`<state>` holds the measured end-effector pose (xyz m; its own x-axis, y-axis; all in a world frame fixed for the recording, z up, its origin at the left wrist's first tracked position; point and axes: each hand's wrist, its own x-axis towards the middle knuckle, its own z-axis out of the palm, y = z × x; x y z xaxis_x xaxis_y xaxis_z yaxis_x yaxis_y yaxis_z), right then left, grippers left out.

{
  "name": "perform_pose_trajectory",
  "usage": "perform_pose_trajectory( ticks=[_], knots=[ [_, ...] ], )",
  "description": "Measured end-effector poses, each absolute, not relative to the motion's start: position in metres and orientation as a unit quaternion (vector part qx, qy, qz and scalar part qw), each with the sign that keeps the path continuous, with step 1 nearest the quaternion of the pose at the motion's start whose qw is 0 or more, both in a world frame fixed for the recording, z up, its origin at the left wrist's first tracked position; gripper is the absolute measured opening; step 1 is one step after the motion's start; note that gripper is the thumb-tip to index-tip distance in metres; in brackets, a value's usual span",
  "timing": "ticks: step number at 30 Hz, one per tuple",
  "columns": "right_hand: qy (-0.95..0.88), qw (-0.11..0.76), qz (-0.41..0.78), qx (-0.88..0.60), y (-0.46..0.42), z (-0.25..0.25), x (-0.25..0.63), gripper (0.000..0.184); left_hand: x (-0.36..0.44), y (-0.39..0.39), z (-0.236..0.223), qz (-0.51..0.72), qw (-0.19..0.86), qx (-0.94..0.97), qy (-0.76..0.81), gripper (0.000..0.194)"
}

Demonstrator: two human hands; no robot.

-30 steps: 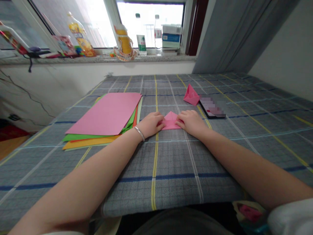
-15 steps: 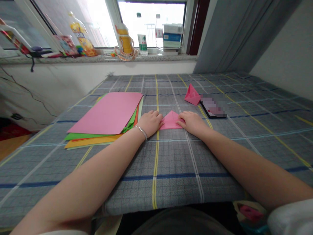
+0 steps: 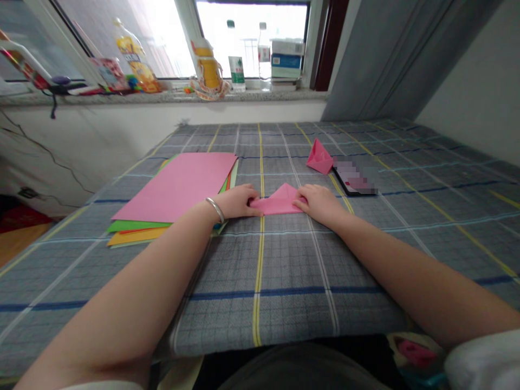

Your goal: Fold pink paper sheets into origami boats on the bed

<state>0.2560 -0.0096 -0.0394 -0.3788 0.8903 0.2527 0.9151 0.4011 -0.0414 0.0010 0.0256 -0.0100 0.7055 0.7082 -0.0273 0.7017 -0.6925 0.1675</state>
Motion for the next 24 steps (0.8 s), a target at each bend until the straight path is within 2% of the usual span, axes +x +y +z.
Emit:
perform_pose_trajectory(
  ticks=[8, 13, 16, 17, 19, 20, 24],
  knots=[
    [-0.829, 0.118, -0.039, -0.546, -0.010, -0.038, 0.257, 0.018, -0.007, 0.025, -0.001, -0.056, 0.150, 0.874, 0.459, 0.031],
    [-0.829, 0.115, -0.039, -0.546, -0.010, -0.038, 0.256, 0.019, -0.008, 0.023, 0.005, -0.086, 0.139, 0.865, 0.474, 0.029],
    [-0.829, 0.114, -0.042, -0.546, -0.010, -0.038, 0.256, 0.020, -0.003, 0.012, 0.011, -0.107, 0.089, 0.866, 0.480, 0.030],
    [-0.829, 0.114, -0.044, -0.546, -0.010, -0.038, 0.256, 0.020, 0.001, 0.006, 0.011, -0.090, 0.058, 0.866, 0.488, 0.034],
    [-0.829, 0.115, -0.047, -0.545, -0.010, -0.039, 0.256, 0.020, 0.012, -0.005, 0.009, -0.051, -0.005, 0.858, 0.512, 0.059],
    [-0.829, 0.116, -0.048, -0.544, -0.010, -0.039, 0.256, 0.020, 0.018, -0.010, 0.006, -0.025, -0.032, 0.852, 0.521, 0.065],
    [-0.832, 0.120, -0.055, -0.539, -0.011, -0.039, 0.256, 0.019, 0.042, -0.017, -0.018, 0.095, -0.088, 0.888, 0.441, 0.050]
  ],
)
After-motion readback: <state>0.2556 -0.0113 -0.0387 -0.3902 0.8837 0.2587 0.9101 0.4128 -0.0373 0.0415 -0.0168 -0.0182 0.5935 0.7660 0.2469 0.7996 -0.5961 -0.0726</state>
